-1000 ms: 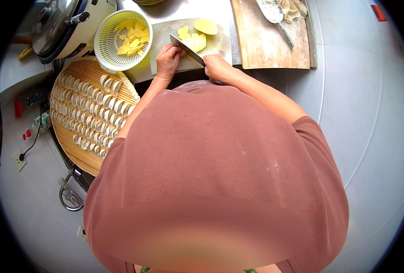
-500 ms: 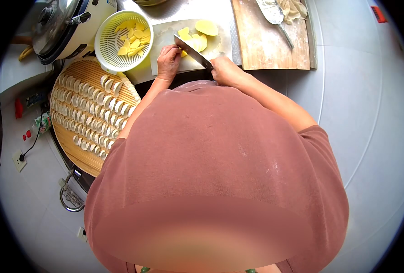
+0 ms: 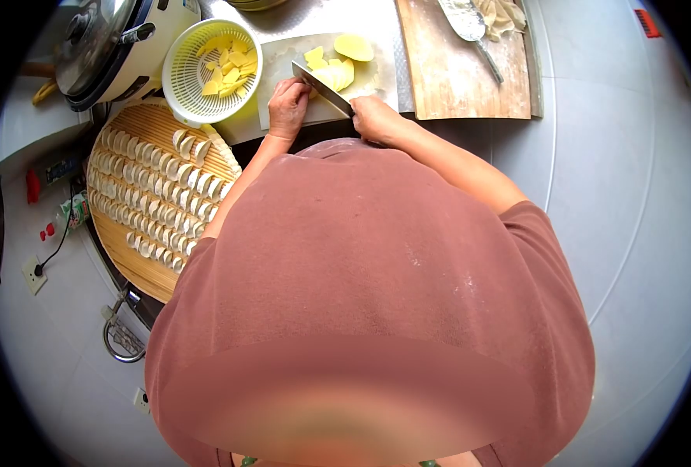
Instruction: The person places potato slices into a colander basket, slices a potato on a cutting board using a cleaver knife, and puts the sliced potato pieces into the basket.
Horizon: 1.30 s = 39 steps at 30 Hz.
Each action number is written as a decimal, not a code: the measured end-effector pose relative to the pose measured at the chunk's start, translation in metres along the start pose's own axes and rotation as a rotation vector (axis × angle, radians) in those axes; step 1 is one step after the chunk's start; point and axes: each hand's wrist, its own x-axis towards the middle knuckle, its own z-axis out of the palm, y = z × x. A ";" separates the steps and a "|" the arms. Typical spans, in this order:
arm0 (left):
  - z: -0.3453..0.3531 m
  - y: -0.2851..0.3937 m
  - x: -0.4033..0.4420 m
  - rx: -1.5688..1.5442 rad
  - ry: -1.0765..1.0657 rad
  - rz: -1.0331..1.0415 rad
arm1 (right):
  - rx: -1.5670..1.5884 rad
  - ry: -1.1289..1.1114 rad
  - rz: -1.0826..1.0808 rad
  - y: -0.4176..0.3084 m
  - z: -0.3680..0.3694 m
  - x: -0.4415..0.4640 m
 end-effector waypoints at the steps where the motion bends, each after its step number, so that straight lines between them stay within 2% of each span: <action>1: -0.001 0.000 0.000 0.006 -0.004 -0.004 | 0.002 -0.003 0.010 -0.006 -0.005 -0.004; 11: 0.001 -0.001 -0.001 0.005 0.002 -0.007 | -0.029 -0.042 0.108 -0.026 -0.025 -0.030; 17: 0.001 -0.001 -0.002 -0.015 0.004 -0.001 | -0.106 -0.055 0.076 -0.021 -0.016 -0.016; 24: -0.002 0.000 -0.003 -0.012 -0.009 -0.027 | -0.015 0.012 -0.017 0.000 0.003 0.002; 39: 0.000 0.000 -0.003 -0.003 0.006 -0.005 | -0.059 -0.046 0.061 -0.024 -0.025 -0.026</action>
